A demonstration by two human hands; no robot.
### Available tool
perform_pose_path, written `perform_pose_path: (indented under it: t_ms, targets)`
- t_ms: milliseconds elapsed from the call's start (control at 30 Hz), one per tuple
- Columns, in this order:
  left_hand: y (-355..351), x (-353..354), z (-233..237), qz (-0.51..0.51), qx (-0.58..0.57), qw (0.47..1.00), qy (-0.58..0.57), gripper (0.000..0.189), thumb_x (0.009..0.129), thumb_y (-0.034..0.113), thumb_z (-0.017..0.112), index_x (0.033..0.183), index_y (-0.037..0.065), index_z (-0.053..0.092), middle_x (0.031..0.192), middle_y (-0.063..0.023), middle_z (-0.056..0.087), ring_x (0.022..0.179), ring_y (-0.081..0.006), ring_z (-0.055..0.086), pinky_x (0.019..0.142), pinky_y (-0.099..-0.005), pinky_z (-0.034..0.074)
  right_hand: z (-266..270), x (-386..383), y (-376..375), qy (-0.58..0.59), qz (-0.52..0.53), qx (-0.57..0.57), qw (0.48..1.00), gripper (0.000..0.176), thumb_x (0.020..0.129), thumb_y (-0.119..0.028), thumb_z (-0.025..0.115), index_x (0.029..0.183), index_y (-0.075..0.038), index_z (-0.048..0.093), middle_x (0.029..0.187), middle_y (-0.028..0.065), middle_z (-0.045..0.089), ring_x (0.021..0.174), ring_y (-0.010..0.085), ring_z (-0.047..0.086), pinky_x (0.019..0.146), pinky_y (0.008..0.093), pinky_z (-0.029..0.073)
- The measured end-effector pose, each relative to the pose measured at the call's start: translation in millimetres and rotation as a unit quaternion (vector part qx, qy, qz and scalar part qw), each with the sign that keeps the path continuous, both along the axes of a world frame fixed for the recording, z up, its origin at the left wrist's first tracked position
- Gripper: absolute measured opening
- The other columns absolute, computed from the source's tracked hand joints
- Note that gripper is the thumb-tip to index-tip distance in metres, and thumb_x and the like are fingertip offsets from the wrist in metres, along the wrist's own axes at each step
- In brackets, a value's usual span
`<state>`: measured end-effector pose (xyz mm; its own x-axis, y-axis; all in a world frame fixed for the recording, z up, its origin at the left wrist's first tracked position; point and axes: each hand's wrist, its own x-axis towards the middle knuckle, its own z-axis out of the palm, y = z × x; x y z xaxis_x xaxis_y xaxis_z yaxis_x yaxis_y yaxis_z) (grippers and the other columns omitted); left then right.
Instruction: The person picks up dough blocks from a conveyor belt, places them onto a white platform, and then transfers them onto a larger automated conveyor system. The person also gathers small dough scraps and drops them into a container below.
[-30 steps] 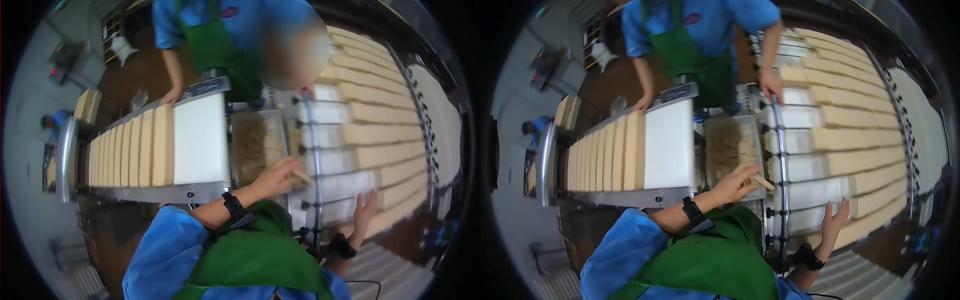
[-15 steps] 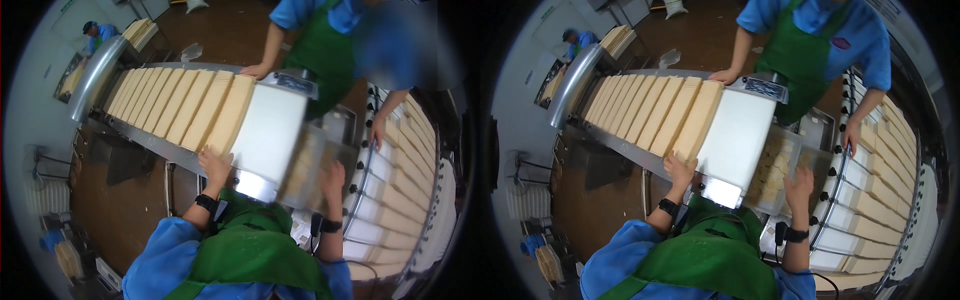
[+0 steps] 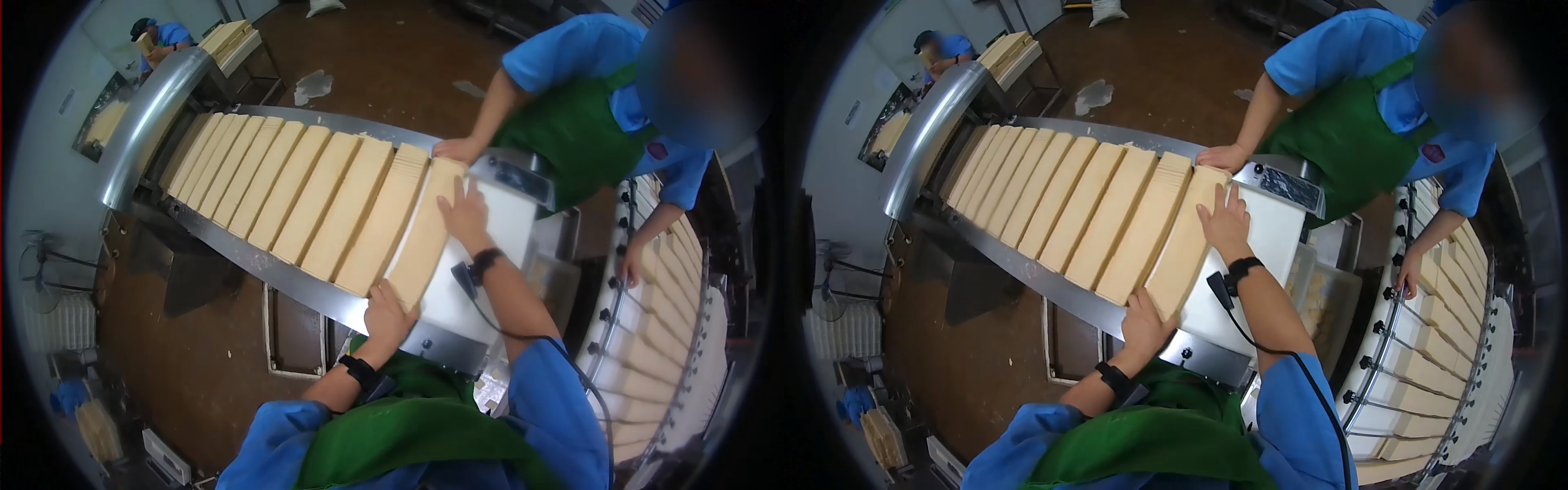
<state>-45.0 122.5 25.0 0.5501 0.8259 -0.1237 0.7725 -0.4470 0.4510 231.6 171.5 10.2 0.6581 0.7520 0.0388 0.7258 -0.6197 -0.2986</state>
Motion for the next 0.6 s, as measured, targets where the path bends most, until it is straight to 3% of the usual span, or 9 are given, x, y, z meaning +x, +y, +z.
perform_pose_path:
  t_ms: [100, 200, 300, 433, 600]
  targets:
    - [7, 1, 6, -0.031, -0.017, 0.999, 0.041, 0.093, 0.078, 0.051, 0.075, 0.136, -0.011, 0.037, 0.109, -0.0227, 0.052, 0.086, -0.0357, 0.069, 0.065, -0.0412, 0.060, 6, 5, 45, -0.017, 0.020, -0.018, 0.999, 0.072, 0.094, -0.061, 0.052, 0.153, -0.022, 0.039, 0.163, 0.0239, 0.017, 0.135, 0.0428, 0.042, 0.106, 0.0516, 0.040]
    - [17, 2, 17, -0.062, -0.049, 0.994, 0.070, 0.093, 0.079, 0.052, 0.075, 0.135, -0.012, 0.037, 0.111, -0.0229, 0.053, 0.088, -0.0355, 0.069, 0.065, -0.0406, 0.060, 10, 4, 64, 0.017, -0.023, -0.099, 0.995, 0.073, 0.092, -0.061, 0.054, 0.152, -0.021, 0.041, 0.162, 0.0242, 0.020, 0.133, 0.0454, 0.044, 0.106, 0.0504, 0.042]
    - [20, 0, 10, -0.082, -0.034, 0.995, 0.036, 0.093, 0.074, 0.051, 0.079, 0.132, -0.011, 0.039, 0.109, -0.0227, 0.053, 0.081, -0.0359, 0.068, 0.061, -0.0424, 0.059, 11, 11, 55, 0.032, -0.065, -0.084, 0.994, 0.077, 0.085, -0.055, 0.063, 0.149, -0.018, 0.042, 0.153, 0.0261, 0.029, 0.127, 0.0470, 0.049, 0.103, 0.0512, 0.046]
    - [25, 3, 2, -0.130, -0.014, 0.991, -0.010, 0.092, 0.073, 0.048, 0.081, 0.131, -0.009, 0.040, 0.108, -0.0236, 0.053, 0.083, -0.0385, 0.067, 0.066, -0.0475, 0.059, 15, 38, 2, 0.050, -0.158, -0.019, 0.986, 0.083, 0.077, -0.049, 0.070, 0.146, -0.012, 0.042, 0.145, 0.0265, 0.036, 0.123, 0.0484, 0.051, 0.101, 0.0523, 0.048]
    - [28, 20, 15, -0.221, -0.113, 0.969, -0.008, 0.095, 0.075, 0.045, 0.079, 0.138, -0.007, 0.032, 0.116, -0.0259, 0.048, 0.087, -0.0430, 0.067, 0.070, -0.0499, 0.058, 44, 52, -76, 0.096, -0.268, 0.002, 0.959, 0.090, 0.073, -0.047, 0.073, 0.144, -0.004, 0.037, 0.144, 0.0279, 0.033, 0.119, 0.0517, 0.053, 0.100, 0.0535, 0.049]
